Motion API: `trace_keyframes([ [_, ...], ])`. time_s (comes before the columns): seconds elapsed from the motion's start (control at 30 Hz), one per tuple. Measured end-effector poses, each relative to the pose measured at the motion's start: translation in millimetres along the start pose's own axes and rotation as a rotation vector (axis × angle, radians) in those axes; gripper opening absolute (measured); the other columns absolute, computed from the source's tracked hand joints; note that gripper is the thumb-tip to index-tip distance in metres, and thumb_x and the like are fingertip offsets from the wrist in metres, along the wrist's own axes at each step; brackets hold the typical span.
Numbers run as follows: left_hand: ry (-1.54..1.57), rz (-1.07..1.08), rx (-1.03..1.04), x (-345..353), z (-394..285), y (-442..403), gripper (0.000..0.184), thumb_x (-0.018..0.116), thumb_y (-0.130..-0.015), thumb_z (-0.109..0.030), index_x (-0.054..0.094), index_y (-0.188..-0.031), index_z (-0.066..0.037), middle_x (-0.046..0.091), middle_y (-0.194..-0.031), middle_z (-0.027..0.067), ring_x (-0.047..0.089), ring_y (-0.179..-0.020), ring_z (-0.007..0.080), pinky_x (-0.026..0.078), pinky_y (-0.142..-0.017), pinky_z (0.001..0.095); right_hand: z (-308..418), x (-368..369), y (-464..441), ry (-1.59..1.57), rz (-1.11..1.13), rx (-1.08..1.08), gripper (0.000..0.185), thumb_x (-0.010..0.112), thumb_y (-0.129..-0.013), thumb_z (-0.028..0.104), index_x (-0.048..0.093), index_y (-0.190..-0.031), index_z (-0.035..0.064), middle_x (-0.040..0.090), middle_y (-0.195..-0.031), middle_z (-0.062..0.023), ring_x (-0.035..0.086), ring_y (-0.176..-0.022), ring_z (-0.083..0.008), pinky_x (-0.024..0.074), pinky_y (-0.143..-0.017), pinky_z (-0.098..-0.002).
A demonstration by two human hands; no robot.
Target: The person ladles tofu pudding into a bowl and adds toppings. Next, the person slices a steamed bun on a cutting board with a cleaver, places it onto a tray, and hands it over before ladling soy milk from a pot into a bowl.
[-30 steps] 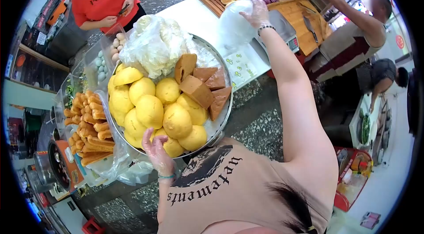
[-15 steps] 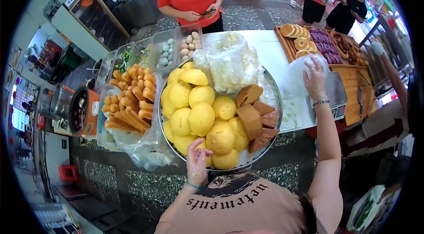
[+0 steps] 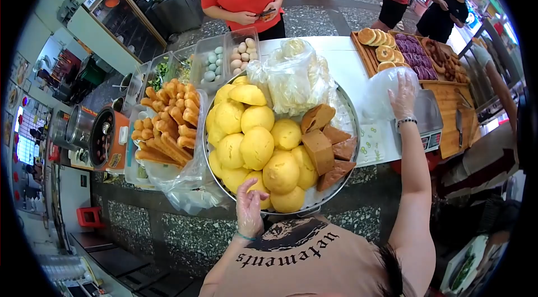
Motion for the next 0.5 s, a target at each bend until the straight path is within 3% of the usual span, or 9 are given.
trace_keyframes([
  [0.03,0.0,0.0,0.0,0,1,0,0.039,0.048,-0.094,-0.004,0.038,-0.131,-0.002,0.048,-0.128,0.0104,0.058,-0.087,0.0139,0.048,-0.083,0.0312,-2,4,1,-0.008,0.005,0.007,0.072,0.069,-0.08,0.021,0.033,-0.142,0.0126,0.034,-0.143,-0.0175,0.027,-0.135,-0.0355,0.0198,-0.112,-0.0463],
  [0.1,0.041,-0.016,-0.02,3,-3,1,0.034,0.045,-0.096,-0.004,0.04,-0.129,-0.002,0.053,-0.108,0.0057,0.054,-0.086,0.0109,0.044,-0.086,0.0277,-2,7,1,-0.017,0.011,0.014,0.073,0.069,-0.08,0.022,0.033,-0.143,0.0127,0.034,-0.144,-0.0173,0.027,-0.135,-0.0352,0.0199,-0.112,-0.046],
  [0.5,0.022,-0.006,0.005,5,-2,1,0.035,0.046,-0.096,-0.005,0.039,-0.13,-0.001,0.054,-0.107,0.0062,0.054,-0.086,0.011,0.044,-0.086,0.0278,-5,3,-14,0.102,0.05,0.066,0.065,0.068,-0.079,0.018,0.04,-0.138,0.012,0.035,-0.143,-0.0154,0.029,-0.134,-0.0343,0.0225,-0.112,-0.0448],
])
Point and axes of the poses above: each hand's wrist, its own y-axis away from the middle knuckle, its own x-axis out of the palm, z = x × y, the point moved 3 cm from there along -y, towards the middle knuckle
